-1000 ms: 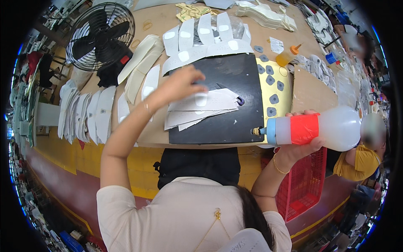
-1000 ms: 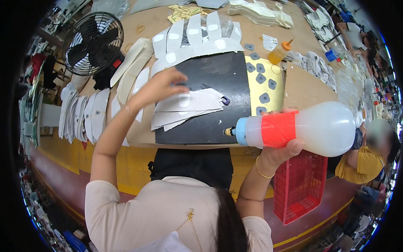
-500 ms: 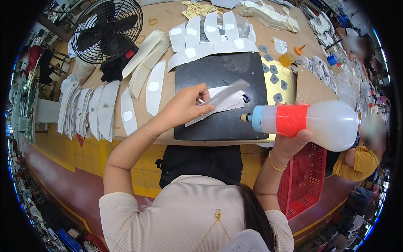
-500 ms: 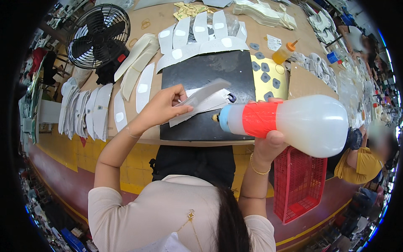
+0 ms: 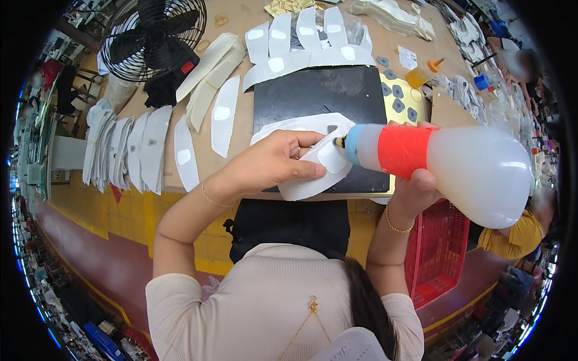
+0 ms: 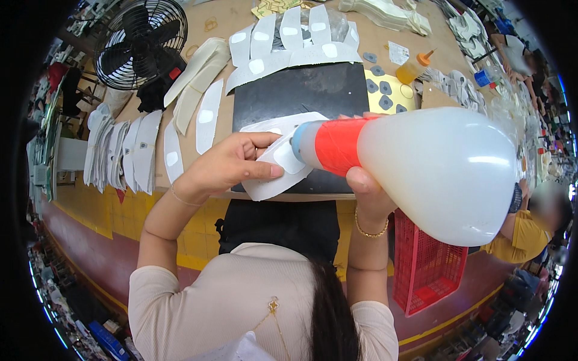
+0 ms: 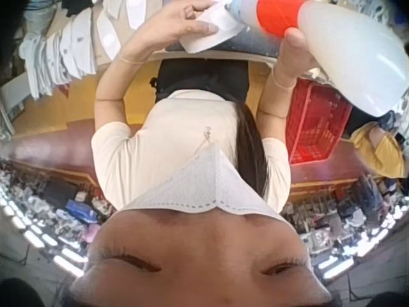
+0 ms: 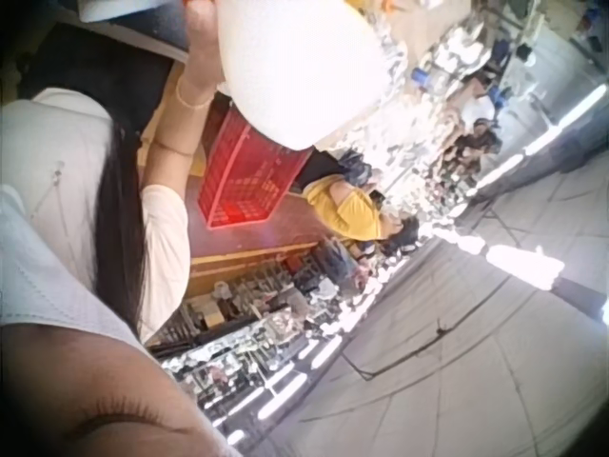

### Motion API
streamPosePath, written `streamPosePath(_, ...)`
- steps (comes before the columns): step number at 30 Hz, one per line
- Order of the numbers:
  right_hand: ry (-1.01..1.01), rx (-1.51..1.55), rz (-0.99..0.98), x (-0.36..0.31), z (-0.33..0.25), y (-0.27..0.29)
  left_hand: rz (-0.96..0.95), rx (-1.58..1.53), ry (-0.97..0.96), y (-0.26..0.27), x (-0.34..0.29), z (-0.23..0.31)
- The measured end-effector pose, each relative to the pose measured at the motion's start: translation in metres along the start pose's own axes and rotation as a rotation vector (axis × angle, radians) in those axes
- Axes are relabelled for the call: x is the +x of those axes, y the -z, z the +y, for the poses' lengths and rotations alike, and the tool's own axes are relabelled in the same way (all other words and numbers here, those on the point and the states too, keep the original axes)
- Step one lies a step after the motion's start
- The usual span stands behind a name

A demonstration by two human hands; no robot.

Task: The person applies glue from a squeeze bottle onto white fabric pieces with pre-cut holes. She handles each piece one at a time, applies glue around the edges, and places them on a black work surface. Other workers are visible in the background.

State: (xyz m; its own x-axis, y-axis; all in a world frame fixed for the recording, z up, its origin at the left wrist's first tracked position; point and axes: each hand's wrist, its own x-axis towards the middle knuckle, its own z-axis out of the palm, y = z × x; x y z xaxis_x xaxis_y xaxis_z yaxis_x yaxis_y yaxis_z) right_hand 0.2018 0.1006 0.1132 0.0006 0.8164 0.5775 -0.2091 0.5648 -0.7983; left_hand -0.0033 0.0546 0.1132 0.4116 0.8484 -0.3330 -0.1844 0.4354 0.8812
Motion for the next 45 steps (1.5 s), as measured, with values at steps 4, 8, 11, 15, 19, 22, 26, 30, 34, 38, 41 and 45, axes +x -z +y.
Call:
streamPosePath(4,0.094,-0.206,0.01,0.0,0.01,0.017,-0.035,-0.058,-0.007,0.0,-0.002,0.004)
streamPosePath(8,0.148,-0.347,0.112,0.003,0.013,0.012,-0.082,-0.116,-0.021,-0.003,0.001,0.004)
streamPosePath(11,0.17,-0.303,-0.032,0.009,0.008,0.008,-0.1,-0.163,-0.011,-0.005,0.002,0.003)
streamPosePath(15,0.174,-0.458,-0.163,0.008,0.012,0.024,-0.101,-0.188,-0.007,-0.009,0.003,0.005)
streamPosePath(19,0.175,-0.451,-0.266,0.008,0.009,0.026,-0.119,-0.212,0.002,-0.01,0.003,0.007)
streamPosePath(22,0.192,-0.472,-0.242,0.007,0.013,0.03,-0.112,-0.224,0.019,-0.011,0.004,0.006)
streamPosePath(26,0.213,-0.405,-0.218,0.011,0.013,0.025,-0.077,-0.212,0.022,-0.014,0.005,0.011)
streamPosePath(30,0.261,-0.69,-0.073,0.007,0.02,0.042,-0.05,-0.285,0.006,-0.013,0.003,0.013)
streamPosePath(34,0.104,-0.372,0.015,0.006,0.013,0.039,-0.03,-0.26,0.012,-0.012,0.002,0.018)
streamPosePath(38,0.143,-0.366,0.072,0.01,0.012,0.042,0.005,-0.218,0.022,-0.015,0.001,0.019)
streamPosePath(41,0.163,-0.358,0.115,0.007,0.018,0.044,-0.005,-0.235,0.029,-0.016,0.003,0.019)
streamPosePath(45,0.188,-0.42,0.077,0.008,0.016,0.042,-0.02,-0.236,0.027,-0.017,0.005,0.019)
